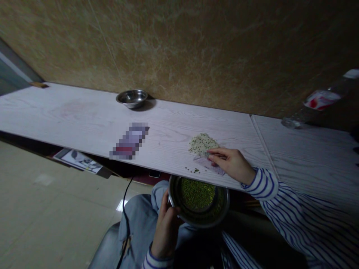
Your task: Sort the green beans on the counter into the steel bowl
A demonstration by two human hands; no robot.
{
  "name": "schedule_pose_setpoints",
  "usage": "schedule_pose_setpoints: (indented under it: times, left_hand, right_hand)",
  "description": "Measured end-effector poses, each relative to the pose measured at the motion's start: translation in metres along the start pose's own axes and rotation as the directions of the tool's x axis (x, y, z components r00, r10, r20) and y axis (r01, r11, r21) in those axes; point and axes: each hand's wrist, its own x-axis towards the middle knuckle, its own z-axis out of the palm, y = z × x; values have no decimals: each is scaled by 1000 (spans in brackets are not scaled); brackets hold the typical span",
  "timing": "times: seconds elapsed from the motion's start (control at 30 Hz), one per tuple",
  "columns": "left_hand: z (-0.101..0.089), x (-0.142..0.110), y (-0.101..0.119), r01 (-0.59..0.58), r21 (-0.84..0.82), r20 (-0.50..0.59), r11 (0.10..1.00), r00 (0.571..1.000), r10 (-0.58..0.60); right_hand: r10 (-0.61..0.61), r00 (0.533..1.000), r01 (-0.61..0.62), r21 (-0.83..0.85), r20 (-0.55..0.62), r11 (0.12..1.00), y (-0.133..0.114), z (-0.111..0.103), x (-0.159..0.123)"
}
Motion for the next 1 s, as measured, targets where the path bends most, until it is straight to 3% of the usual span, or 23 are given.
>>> schedule_pose_setpoints:
  times: [0.27,0.57,0.77,1.0]
  left_hand:
    - [-2,-1,0,-17,-8,-41,1000,999,17]
    - [-7,-1,1,-61,-8,-9,998,998,61]
    - [-17,1,-11,-35,-29,-31,999,999,34]
    - [-27,-6,-14,-12,29,-60,1000,998,14]
  right_hand:
    - [-45,993,52,-55,107,997,-18,35,5]
    - [-102,965,108,-13,240,994,-29,31,-12]
    - [-96,994,92,75,48,993,-27,-3,-6]
    - [-76,989,92,127,-130,988,-19,-38,-2]
